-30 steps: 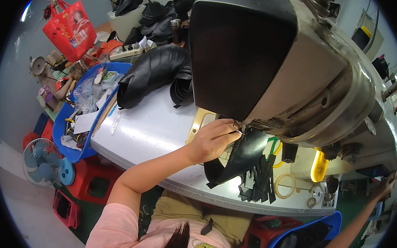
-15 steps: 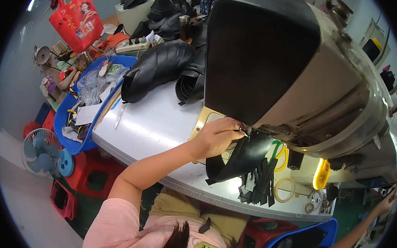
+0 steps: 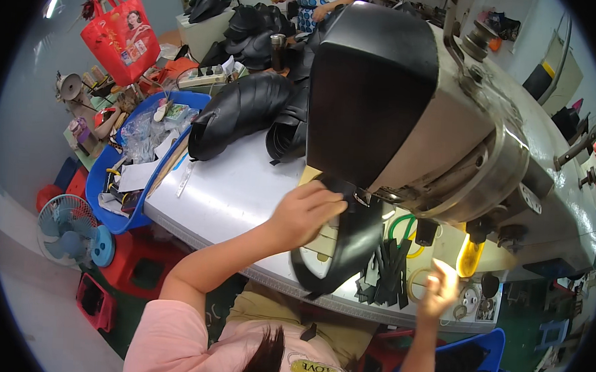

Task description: The person uses a sewing machine to stitch black leather-like shoe parts. They repeatedly pick up a shoe upper, align a strip of material, sew it under the machine's needle, and trim the excess thread with scissors. The process is repeated for multiple shoe parts throughout the clip.

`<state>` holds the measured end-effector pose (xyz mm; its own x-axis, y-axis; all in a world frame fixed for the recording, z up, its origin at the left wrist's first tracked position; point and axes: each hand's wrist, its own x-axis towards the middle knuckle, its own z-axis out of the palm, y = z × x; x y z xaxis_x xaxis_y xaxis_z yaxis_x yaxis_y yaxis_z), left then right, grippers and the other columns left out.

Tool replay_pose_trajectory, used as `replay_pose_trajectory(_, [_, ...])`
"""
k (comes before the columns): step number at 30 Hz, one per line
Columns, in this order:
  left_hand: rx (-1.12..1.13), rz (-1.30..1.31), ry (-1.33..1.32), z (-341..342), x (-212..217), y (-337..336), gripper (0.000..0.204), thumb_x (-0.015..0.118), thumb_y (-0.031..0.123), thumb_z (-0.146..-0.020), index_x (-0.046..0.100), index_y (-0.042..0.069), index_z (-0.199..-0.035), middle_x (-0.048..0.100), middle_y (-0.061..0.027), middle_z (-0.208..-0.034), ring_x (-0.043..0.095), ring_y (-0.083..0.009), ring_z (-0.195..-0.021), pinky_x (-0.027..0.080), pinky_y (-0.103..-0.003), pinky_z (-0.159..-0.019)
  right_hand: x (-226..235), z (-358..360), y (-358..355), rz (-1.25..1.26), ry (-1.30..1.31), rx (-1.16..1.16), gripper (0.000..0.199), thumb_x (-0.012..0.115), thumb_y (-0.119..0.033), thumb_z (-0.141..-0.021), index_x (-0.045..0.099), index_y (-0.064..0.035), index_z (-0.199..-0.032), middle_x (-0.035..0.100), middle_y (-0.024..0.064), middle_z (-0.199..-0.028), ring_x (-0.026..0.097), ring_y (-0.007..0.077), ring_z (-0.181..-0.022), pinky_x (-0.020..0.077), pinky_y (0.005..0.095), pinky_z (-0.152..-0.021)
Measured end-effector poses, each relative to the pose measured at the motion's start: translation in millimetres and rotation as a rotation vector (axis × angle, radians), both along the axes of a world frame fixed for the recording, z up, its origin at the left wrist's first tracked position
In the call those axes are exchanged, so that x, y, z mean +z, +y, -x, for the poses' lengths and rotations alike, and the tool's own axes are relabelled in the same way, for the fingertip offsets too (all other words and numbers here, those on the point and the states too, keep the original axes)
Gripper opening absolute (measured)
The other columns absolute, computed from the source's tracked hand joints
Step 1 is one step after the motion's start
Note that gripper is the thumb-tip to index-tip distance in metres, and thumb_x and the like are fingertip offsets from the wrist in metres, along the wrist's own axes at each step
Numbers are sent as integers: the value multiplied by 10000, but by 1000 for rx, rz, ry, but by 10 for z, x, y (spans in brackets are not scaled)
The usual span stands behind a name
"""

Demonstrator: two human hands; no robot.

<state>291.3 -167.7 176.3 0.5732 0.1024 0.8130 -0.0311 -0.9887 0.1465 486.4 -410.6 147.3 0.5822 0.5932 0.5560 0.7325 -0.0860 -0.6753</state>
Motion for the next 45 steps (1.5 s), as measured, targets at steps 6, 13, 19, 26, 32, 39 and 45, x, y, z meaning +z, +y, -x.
replay_pose_trajectory(6, [-379, 1480, 124, 775, -86, 75, 143, 652, 16, -729, 621, -9, -867, 647, -51, -857, 609, -119, -738, 486, -228, -722, -149, 795, 677, 99, 95, 332, 260, 612, -52, -757, 501, 14, -983, 545, 133, -794, 588, 274, -669, 466, 346, -586])
replay_pose_trajectory(13, [-106, 1813, 115, 776, -364, -125, 168, 654, 43, -746, 622, -18, -899, 631, -39, -803, 586, -103, -701, 474, -227, -649, -204, 1105, 1131, -4, -277, 339, 293, 716, -42, -679, 505, -9, -879, 519, 129, -796, 561, 274, -608, 447, 322, -495])
replay_pose_trajectory(19, [-58, 1265, 142, 802, -630, 6, 192, 688, 104, -729, 623, 10, -883, 612, -46, -810, 565, -135, -749, 461, -275, -688, -223, 1108, 1183, -75, -189, 318, 236, 706, -1, -673, 513, -7, -809, 511, 130, -748, 544, 261, -564, 439, 316, -469])
replay_pose_trajectory(26, [149, 181, -139, 390, 110, 1221, 138, 596, -75, -650, 611, -2, -766, 620, -104, -836, 574, -262, -788, 464, -317, -686, -375, 756, 802, -91, -61, 244, 222, 699, 4, -692, 506, -9, -802, 496, 126, -721, 508, 246, -555, 421, 310, -466])
replay_pose_trajectory(32, [357, 93, -132, -197, -645, 1782, 149, 544, -15, -702, 620, 65, -802, 603, -81, -1065, 511, -264, -1080, 349, -422, -975, -548, 737, 630, -83, 9, 221, 183, 665, 31, -699, 515, -3, -797, 483, 124, -726, 493, 230, -579, 404, 277, -484])
replay_pose_trajectory(39, [573, -14, 34, 14, -781, 1466, 385, 611, 138, -753, 550, 60, -1125, 395, -166, -1329, 300, -360, -1265, 201, -543, -1022, -803, 296, 77, -39, 132, -64, 110, 589, 3, -774, 510, 17, -850, 472, 90, -839, 478, 154, -689, 402, 234, -583])
replay_pose_trajectory(45, [655, 194, -5, 288, -1118, 1191, 616, 658, 223, -724, 408, -15, -1234, 240, -206, -1381, 197, -419, -1280, 187, -512, -1038, -806, 378, 235, -47, 306, 6, 51, 539, -2, -829, 502, 4, -863, 436, 40, -878, 447, 78, -702, 376, 191, -610])
